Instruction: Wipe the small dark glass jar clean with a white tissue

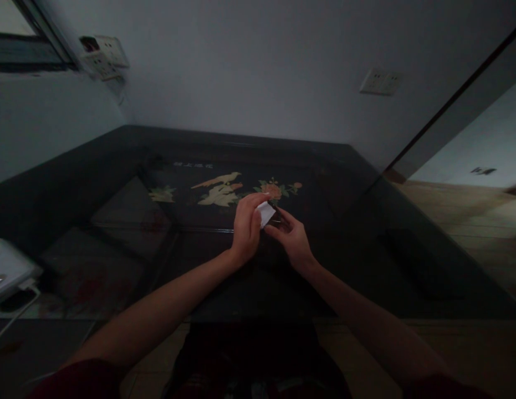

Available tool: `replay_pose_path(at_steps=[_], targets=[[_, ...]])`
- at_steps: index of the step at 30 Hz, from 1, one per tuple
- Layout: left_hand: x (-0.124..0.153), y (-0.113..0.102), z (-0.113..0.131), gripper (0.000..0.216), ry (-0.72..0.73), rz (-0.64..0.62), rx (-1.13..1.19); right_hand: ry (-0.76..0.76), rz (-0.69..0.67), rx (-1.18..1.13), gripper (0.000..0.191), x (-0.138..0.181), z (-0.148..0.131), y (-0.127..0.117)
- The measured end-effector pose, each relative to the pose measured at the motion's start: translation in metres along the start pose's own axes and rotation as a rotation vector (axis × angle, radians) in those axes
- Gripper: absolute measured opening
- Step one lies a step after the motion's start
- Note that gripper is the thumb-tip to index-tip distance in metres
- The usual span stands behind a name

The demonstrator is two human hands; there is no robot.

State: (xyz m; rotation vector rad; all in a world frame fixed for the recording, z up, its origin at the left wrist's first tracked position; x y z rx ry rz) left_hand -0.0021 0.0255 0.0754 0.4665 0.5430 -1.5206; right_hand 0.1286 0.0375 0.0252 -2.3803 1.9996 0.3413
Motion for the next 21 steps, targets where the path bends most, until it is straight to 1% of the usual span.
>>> replay_pose_path(at_steps=[1,3,7,11,13,15,17,19,21], targets=[[-0.002,0.001,-0.001,0.041,-0.007,-0.015,0.001,0.0,0.003,0.003,0.066,0.0,0.0,0.0],[-0.006,0.0,-0.01,0.041,-0.09,-0.017,0.061,-0.006,-0.002,0.019,0.07,0.001,0.0,0.0],[-0.011,0.004,-0.038,0.039,-0.384,-0.024,0.313,-0.035,-0.033,0.082,0.078,0.003,-0.005,0.002],[-0.011,0.017,-0.053,0.036,-0.607,-0.113,0.586,-0.068,-0.082,0.117,0.08,0.004,-0.011,0.002],[-0.01,0.022,-0.055,0.036,-0.673,-0.169,0.648,-0.073,-0.116,0.126,0.082,0.004,-0.013,0.003],[-0.01,0.021,-0.053,0.036,-0.65,-0.175,0.63,-0.069,-0.141,0.123,0.083,0.003,-0.014,0.004],[-0.011,0.013,-0.049,0.036,-0.556,-0.12,0.542,-0.064,-0.142,0.104,0.083,0.002,-0.013,0.004],[-0.011,0.004,-0.04,0.038,-0.413,-0.051,0.391,-0.062,-0.118,0.074,0.082,0.002,-0.012,0.003],[-0.01,-0.003,-0.025,0.04,-0.232,-0.019,0.204,-0.052,-0.088,0.05,0.081,0.001,-0.01,0.003]])
Point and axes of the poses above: each hand's wrist, its own x-axis away from the middle knuckle, its own y-axis out of the palm, z = x × y, the point moved 8 cm from there along -x, towards the middle knuckle, and after that the axes turned 7 degrees about -z, right-handed, at the moved point
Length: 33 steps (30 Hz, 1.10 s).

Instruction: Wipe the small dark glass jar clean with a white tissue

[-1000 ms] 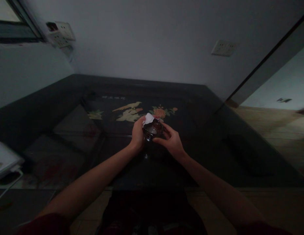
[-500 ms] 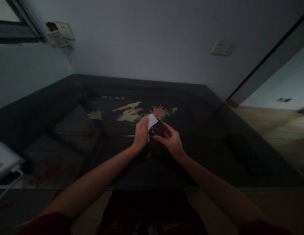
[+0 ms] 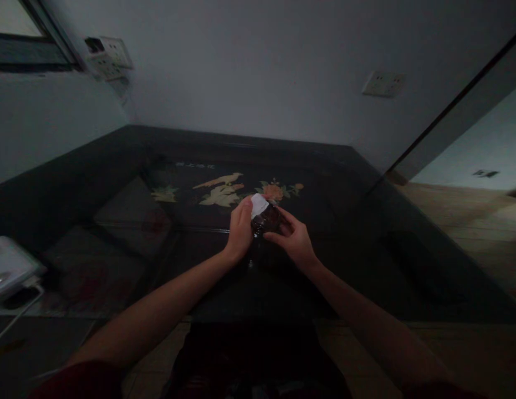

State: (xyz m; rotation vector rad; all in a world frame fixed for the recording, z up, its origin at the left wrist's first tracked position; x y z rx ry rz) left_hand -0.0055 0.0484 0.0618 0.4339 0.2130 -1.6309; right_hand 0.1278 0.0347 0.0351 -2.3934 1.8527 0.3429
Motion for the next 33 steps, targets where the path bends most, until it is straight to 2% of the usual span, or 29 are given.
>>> replay_pose_path(at_steps=[3,6,8,12,16,19,21,23,25,30,31,33], targets=[[0.009,0.006,0.023,0.04,0.261,-0.036,-0.25,0.017,0.033,-0.027,0.078,0.0,0.003,-0.001],[0.011,0.011,0.032,0.041,0.342,-0.1,-0.341,0.019,0.042,-0.017,0.076,0.001,0.003,-0.003],[0.006,0.009,0.026,0.041,0.256,-0.109,-0.277,0.008,0.04,0.021,0.077,0.002,0.001,-0.003],[-0.007,0.005,-0.005,0.036,-0.11,-0.125,0.044,-0.028,0.008,0.104,0.081,0.003,-0.003,-0.003],[-0.01,0.014,-0.033,0.034,-0.436,-0.212,0.337,-0.04,-0.065,0.156,0.087,0.003,-0.005,0.0],[-0.008,0.02,-0.041,0.034,-0.546,-0.253,0.449,-0.041,-0.086,0.168,0.087,0.002,-0.007,0.001],[-0.008,0.015,-0.041,0.033,-0.484,-0.165,0.442,-0.035,-0.081,0.142,0.083,0.001,-0.006,0.002],[-0.006,0.006,-0.036,0.034,-0.349,-0.042,0.371,-0.026,-0.047,0.099,0.079,0.0,-0.005,0.001],[0.0,0.001,-0.026,0.036,-0.2,0.03,0.252,-0.006,0.003,0.052,0.076,-0.001,-0.003,-0.001],[0.013,0.004,0.01,0.04,0.132,0.041,-0.114,0.042,0.068,-0.014,0.073,-0.001,0.005,-0.004],[0.013,0.004,0.012,0.04,0.147,0.03,-0.141,0.044,0.069,-0.008,0.073,-0.001,0.006,-0.004],[0.008,0.005,0.008,0.039,0.091,-0.002,-0.12,0.034,0.067,0.025,0.076,0.0,0.005,-0.005]])
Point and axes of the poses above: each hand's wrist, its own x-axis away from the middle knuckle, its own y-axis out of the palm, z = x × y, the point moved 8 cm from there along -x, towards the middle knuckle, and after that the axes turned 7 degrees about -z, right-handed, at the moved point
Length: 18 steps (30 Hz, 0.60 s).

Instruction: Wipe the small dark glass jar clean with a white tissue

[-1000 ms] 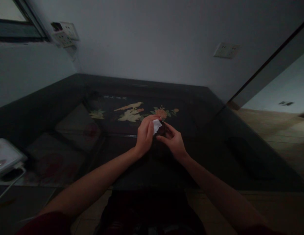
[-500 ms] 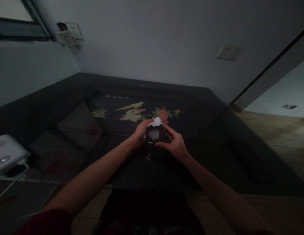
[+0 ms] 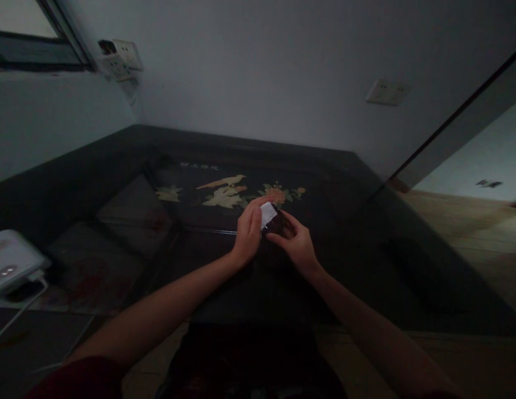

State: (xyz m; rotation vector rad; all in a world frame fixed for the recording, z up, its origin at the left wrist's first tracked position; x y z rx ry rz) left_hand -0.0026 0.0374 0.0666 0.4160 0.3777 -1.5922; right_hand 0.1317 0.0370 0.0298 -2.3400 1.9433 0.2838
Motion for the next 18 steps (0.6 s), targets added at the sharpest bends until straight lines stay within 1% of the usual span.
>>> replay_pose_path(at_steps=[2,6,9,11,13,14,16,18], targets=[[-0.005,0.0,-0.014,0.038,-0.132,-0.023,0.088,-0.027,-0.017,0.052,0.079,0.001,-0.002,0.0],[-0.011,0.005,-0.042,0.035,-0.418,-0.076,0.349,-0.07,-0.064,0.137,0.083,0.003,-0.007,0.0],[-0.01,0.016,-0.05,0.033,-0.585,-0.155,0.544,-0.084,-0.113,0.156,0.085,0.003,-0.011,0.003],[-0.007,0.023,-0.052,0.033,-0.668,-0.181,0.656,-0.097,-0.136,0.149,0.084,0.003,-0.014,0.006],[-0.005,0.024,-0.054,0.034,-0.683,-0.136,0.728,-0.103,-0.133,0.127,0.082,0.003,-0.015,0.008],[-0.005,0.022,-0.054,0.034,-0.655,-0.09,0.738,-0.102,-0.123,0.113,0.08,0.003,-0.016,0.008],[-0.004,0.015,-0.053,0.035,-0.552,0.012,0.689,-0.09,-0.091,0.089,0.077,0.003,-0.015,0.008],[-0.001,0.007,-0.046,0.036,-0.42,0.077,0.552,-0.065,-0.055,0.07,0.076,0.003,-0.012,0.007]])
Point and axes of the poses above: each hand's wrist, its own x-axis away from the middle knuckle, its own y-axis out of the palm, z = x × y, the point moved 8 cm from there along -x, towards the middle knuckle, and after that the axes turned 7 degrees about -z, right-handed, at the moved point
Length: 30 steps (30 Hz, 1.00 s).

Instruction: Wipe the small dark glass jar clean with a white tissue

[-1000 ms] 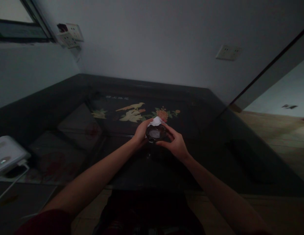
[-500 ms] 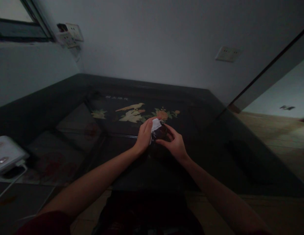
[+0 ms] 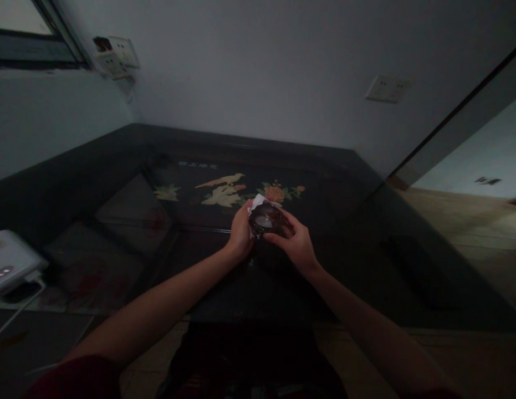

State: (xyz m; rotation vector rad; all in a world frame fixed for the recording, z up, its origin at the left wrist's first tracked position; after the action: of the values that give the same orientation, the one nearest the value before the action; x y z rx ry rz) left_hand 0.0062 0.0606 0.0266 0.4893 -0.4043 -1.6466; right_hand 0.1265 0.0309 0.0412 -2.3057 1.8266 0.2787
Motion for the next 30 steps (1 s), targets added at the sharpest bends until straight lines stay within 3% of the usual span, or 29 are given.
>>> replay_pose_path(at_steps=[4,7,9,15,20,23,30], targets=[[0.015,0.005,0.025,0.039,0.277,-0.01,-0.339,0.064,0.055,-0.056,0.077,0.001,0.009,-0.002],[0.019,0.013,0.037,0.037,0.382,-0.067,-0.474,0.09,0.053,-0.065,0.077,0.001,0.013,-0.003],[0.014,0.013,0.037,0.035,0.338,-0.095,-0.473,0.088,0.037,-0.039,0.078,0.0,0.013,-0.004],[-0.008,0.002,0.004,0.035,-0.093,-0.15,-0.248,0.049,-0.04,0.029,0.082,0.0,0.007,-0.005],[-0.009,0.014,-0.017,0.035,-0.369,-0.272,0.063,0.016,-0.083,0.03,0.08,0.001,0.002,-0.002],[-0.008,0.015,-0.018,0.038,-0.368,-0.217,0.165,0.007,-0.078,0.0,0.078,0.0,0.001,0.0],[-0.001,0.005,-0.012,0.032,-0.112,-0.019,0.195,-0.003,0.011,-0.011,0.075,-0.002,0.003,0.0]])
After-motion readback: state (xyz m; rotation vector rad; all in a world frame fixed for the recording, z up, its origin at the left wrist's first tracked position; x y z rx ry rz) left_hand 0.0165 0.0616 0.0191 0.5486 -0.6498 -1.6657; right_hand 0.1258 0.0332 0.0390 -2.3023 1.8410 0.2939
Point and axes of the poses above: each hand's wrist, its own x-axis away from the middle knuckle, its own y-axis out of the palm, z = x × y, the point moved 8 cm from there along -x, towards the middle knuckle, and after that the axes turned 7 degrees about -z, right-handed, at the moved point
